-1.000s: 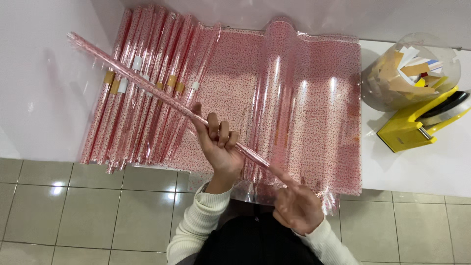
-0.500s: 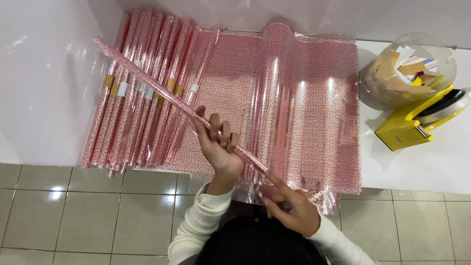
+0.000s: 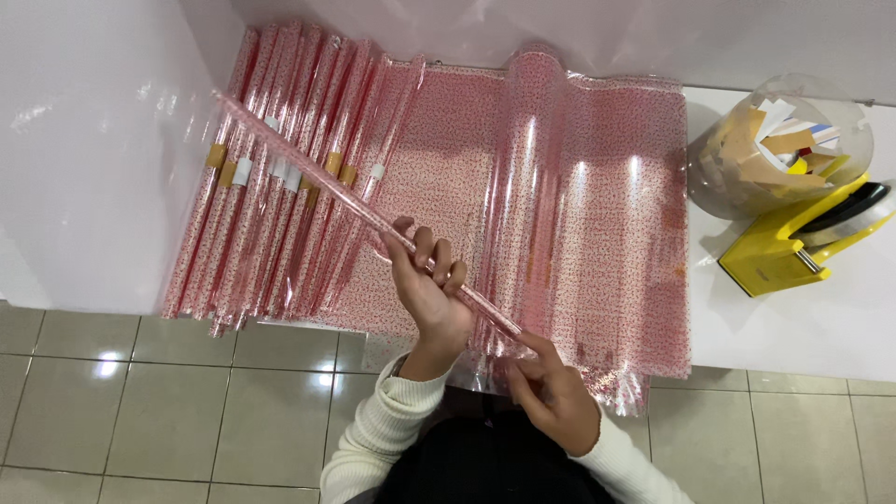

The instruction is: The person unrolls a sheet of pink speckled wrapping paper on a white counter, then rolls it tightly into a cylindrical shape by hand. They secure the rolled paper with a small white label and place it alongside other similar rolls.

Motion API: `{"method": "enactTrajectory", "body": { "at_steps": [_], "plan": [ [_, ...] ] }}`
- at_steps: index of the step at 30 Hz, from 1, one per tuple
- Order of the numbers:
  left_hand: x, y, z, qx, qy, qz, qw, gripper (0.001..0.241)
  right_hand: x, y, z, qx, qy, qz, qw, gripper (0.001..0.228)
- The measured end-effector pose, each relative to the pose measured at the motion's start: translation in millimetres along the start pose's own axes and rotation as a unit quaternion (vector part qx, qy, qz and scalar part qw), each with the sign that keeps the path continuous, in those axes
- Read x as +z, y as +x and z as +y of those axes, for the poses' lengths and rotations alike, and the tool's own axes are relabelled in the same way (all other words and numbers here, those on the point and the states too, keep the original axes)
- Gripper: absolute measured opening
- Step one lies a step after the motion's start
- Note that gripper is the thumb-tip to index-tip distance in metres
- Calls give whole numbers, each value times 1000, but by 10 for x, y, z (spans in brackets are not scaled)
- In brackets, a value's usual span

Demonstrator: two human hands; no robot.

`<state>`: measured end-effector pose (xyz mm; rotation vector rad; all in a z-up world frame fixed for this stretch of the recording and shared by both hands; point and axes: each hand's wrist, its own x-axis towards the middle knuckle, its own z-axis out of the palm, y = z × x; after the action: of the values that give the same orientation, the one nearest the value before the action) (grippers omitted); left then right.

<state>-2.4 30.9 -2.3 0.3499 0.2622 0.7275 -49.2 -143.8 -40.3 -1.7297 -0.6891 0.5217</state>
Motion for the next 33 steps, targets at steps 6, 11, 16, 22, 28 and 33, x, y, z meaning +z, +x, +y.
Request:
{"method": "enactTrajectory", "body": {
  "at_steps": [6,11,16,22,28,33],
  "plan": [
    [83,44,48,-99,114,109,983,25,87,-25,233,-180,-399,165,884,32],
    [70,39,125,-102,141,28,984,23,-20,-55,89,-219,-280,43,934,44],
    [67,22,163,-131,150,-10,980,24,-1,-48,-232,-260,-89,-12,962,44],
    [199,137,447,-91,170,-38,980,25,-173,10,-365,-412,-272,1,870,27],
    [144,15,513,-214,584,-392,678,43,-754,504,-396,-440,-529,223,690,44],
    [83,136,656,-180,653,-553,485,37,-1148,539,-661,-383,-653,223,614,18]
  ]
}}
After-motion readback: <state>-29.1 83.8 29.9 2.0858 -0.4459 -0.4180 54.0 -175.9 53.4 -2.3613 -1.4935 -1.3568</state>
